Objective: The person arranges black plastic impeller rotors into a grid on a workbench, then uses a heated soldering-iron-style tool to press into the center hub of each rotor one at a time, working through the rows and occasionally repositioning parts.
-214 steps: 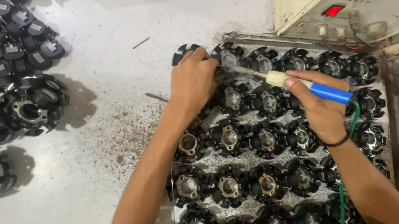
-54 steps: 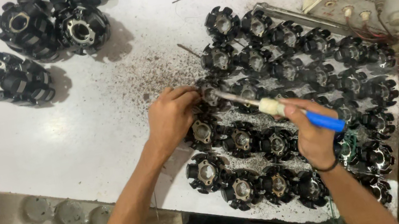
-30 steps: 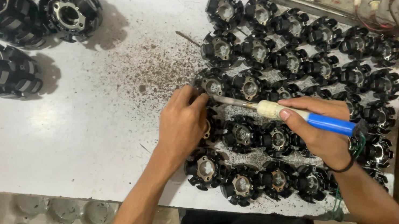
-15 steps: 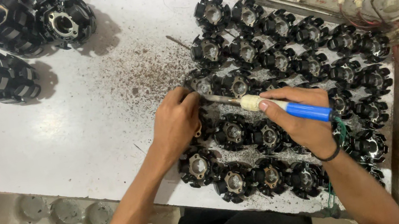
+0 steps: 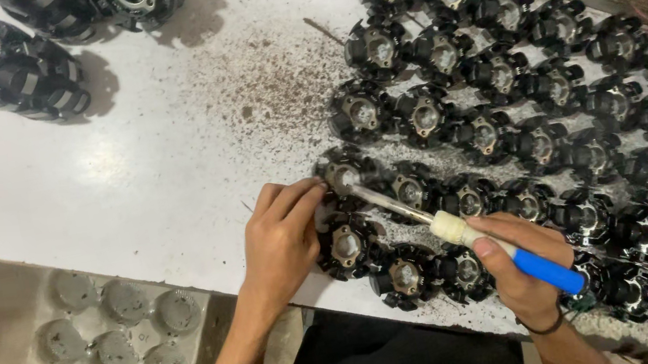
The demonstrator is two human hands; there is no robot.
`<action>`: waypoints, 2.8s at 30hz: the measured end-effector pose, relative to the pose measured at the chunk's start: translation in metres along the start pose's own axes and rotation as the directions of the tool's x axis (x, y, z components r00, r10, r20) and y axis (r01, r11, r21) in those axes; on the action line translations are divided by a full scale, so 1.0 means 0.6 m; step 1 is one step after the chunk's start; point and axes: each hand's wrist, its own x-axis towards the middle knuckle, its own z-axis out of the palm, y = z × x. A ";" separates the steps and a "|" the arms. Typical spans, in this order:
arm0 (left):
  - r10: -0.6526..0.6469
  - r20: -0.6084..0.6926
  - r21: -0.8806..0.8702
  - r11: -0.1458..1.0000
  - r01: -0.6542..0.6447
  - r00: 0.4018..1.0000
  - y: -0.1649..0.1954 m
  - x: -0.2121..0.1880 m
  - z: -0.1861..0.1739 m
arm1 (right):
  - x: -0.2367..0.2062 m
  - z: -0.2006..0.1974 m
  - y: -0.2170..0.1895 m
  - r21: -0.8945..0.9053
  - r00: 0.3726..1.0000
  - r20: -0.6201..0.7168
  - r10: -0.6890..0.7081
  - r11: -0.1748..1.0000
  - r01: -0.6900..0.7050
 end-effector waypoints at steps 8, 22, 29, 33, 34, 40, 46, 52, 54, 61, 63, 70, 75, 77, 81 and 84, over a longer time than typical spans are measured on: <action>-0.106 -0.027 -0.026 0.994 0.105 0.994 0.018 -0.013 0.000 | 0.022 0.001 -0.025 -0.051 0.996 0.082 -0.018 0.998 0.023; -0.084 0.037 -0.032 0.996 0.085 0.996 0.017 -0.007 0.013 | 0.107 0.011 -0.123 -0.273 0.969 0.245 0.012 0.960 0.057; -0.067 -0.004 -0.033 0.997 0.066 0.998 0.019 -0.006 0.025 | 0.117 0.023 -0.138 -0.229 0.960 0.269 -0.078 0.963 0.143; -0.142 -0.045 -0.120 0.983 0.135 0.989 0.026 -0.021 0.001 | 0.105 -0.004 -0.112 -0.237 0.969 0.246 -0.002 0.970 0.062; -0.136 -0.040 -0.088 0.987 0.132 0.990 0.024 -0.027 -0.010 | 0.096 -0.014 -0.101 -0.171 0.980 0.193 0.044 0.985 -0.010; 0.062 0.127 -0.121 0.992 -0.047 0.990 0.014 -0.074 -0.044 | -0.006 -0.017 -0.035 -0.071 0.997 0.022 0.073 0.995 -0.071; -0.037 -0.011 -0.059 0.998 0.036 0.999 0.040 -0.124 -0.025 | -0.102 -0.032 -0.043 -0.041 0.974 0.227 -0.005 0.999 0.014; -0.202 0.004 -0.142 0.969 0.201 0.979 0.042 -0.141 -0.033 | -0.096 -0.021 -0.044 -0.018 0.974 0.227 0.001 1.000 0.004; -0.168 0.009 -0.153 0.974 0.167 0.986 0.041 -0.138 -0.033 | -0.090 -0.014 -0.053 -0.053 0.973 0.226 0.038 0.998 -0.027; -0.121 0.104 -0.179 0.974 0.139 0.987 0.040 -0.125 -0.041 | -0.049 -0.007 -0.120 -0.203 0.943 0.331 0.029 0.978 0.041; -0.115 0.103 -0.180 0.975 0.133 0.988 0.041 -0.123 -0.043 | -0.033 0.000 -0.133 -0.159 0.931 0.362 -0.053 0.980 0.118; -0.119 0.126 -0.170 0.975 0.140 0.985 0.050 -0.116 -0.042 | -0.006 0.016 -0.166 -0.224 0.928 0.370 -0.045 0.965 0.136; -0.100 0.137 -0.147 0.982 0.120 0.986 0.056 -0.112 -0.046 | -0.001 0.019 -0.169 -0.209 0.925 0.376 -0.056 0.967 0.143; -0.103 0.143 -0.114 0.986 0.120 0.984 0.058 -0.112 -0.043 | 0.002 0.020 -0.169 -0.210 0.922 0.378 -0.081 0.963 0.171; -0.124 0.145 -0.086 0.987 0.138 0.982 0.064 -0.106 -0.039 | 0.004 0.021 -0.165 -0.170 0.921 0.368 -0.128 0.965 0.202; -0.057 0.031 -0.005 0.998 0.058 0.998 0.082 -0.098 -0.063 | -0.003 0.009 -0.153 -0.147 0.949 0.313 -0.043 0.985 0.093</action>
